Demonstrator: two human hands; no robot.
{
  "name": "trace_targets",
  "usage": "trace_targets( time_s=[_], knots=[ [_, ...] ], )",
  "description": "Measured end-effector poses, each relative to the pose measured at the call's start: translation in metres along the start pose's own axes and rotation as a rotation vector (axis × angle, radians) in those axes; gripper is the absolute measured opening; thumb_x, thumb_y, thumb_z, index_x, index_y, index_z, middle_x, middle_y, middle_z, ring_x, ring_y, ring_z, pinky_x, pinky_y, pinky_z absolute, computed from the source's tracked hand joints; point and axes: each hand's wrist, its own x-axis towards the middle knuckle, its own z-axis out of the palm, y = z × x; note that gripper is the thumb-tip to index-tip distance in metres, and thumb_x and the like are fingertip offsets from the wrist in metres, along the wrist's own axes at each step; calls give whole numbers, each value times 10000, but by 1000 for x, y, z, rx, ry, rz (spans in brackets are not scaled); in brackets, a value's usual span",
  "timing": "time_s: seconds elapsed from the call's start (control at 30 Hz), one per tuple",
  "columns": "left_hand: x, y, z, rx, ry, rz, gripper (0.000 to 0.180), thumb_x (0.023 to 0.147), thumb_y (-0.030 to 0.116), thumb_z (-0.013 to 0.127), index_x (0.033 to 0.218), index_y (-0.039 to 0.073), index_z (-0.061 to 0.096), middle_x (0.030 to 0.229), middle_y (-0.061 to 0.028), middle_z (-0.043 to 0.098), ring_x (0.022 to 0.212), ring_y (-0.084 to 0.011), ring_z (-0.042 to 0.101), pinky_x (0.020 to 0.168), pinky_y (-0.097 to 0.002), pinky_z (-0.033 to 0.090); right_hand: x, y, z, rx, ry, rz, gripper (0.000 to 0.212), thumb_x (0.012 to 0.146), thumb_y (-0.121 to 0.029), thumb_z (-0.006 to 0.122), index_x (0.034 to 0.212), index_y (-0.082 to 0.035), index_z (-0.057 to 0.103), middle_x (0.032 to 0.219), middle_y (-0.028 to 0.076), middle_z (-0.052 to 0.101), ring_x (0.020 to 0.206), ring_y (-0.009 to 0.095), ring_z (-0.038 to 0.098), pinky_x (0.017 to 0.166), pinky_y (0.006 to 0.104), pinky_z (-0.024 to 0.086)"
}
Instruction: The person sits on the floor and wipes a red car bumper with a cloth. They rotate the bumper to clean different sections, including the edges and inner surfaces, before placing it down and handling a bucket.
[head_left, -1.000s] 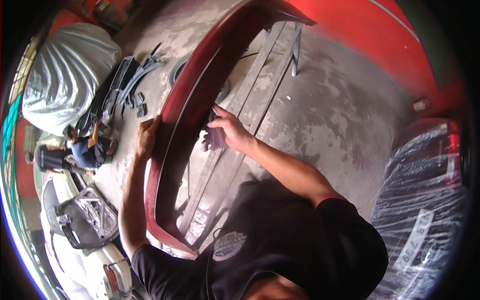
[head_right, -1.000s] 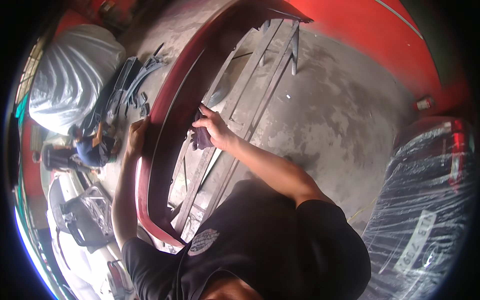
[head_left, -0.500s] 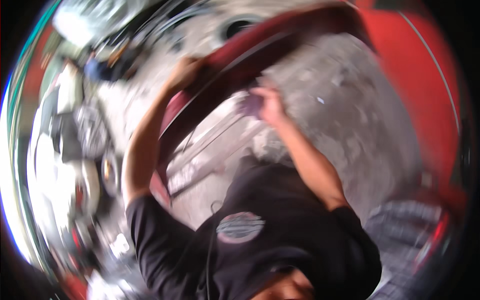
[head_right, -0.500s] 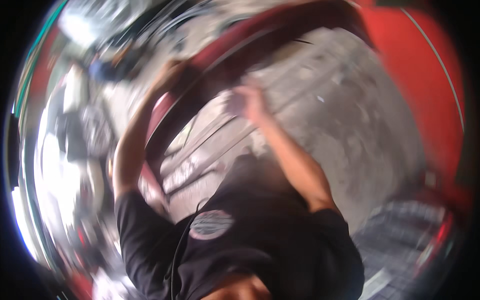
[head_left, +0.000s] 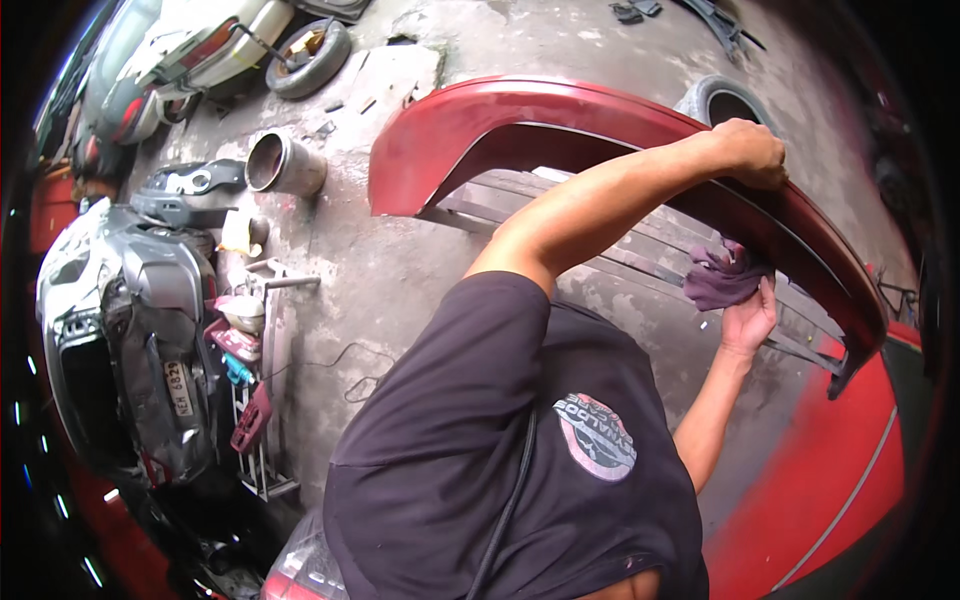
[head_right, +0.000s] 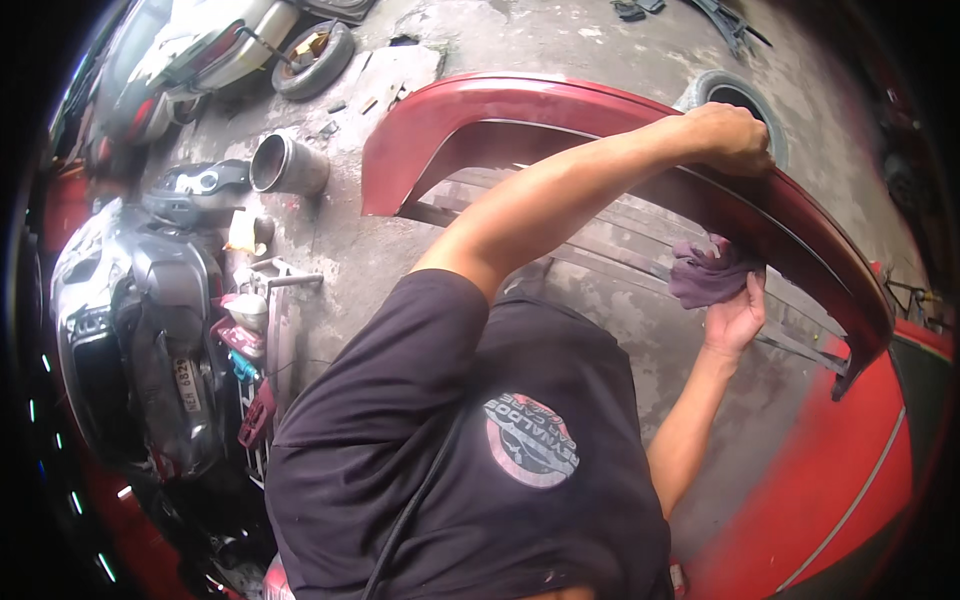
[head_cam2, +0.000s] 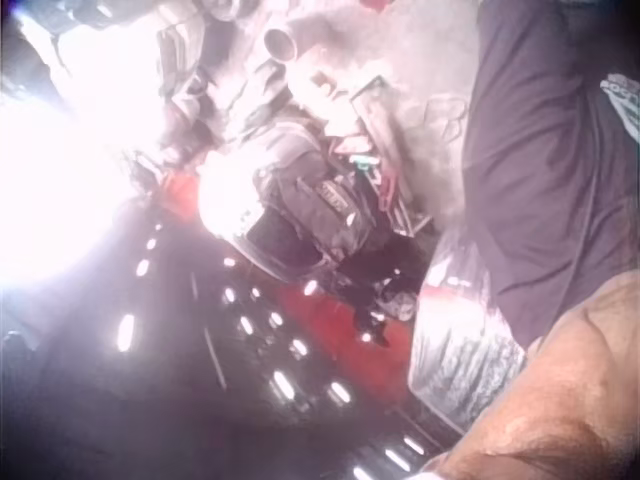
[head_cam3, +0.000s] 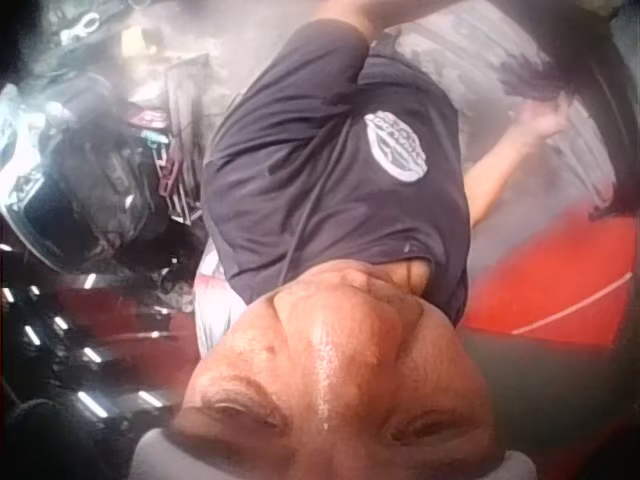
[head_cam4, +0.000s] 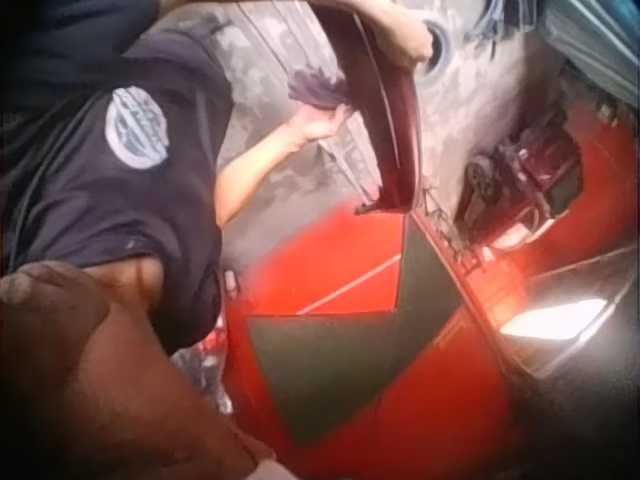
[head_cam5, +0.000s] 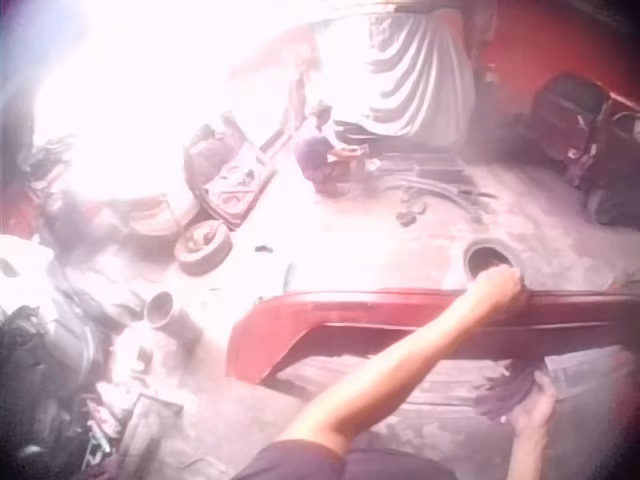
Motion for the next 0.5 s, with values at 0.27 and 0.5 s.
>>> trace_targets(
  time_s=[0.27,0.5],
  knots=[
    [25,-20,14,-57,-170,52,405,1009,364,551,977,26,772,846,-211,744,794,-338,742,688,-435,576,-4,5,-9,114,22,-32,238,913,-27,604,1150,-42,624,1071,115,699,1010,264,665,977,420,529],
    [-10,21,-6,-7,-43,89,505,1014,393,591,803,-60,662,663,-249,581,612,-301,601,663,-455,472,-28,2,27,220,85,-188,619,894,22,538,1492,-70,408,1077,177,664,913,316,696,751,476,619]
  ],
)
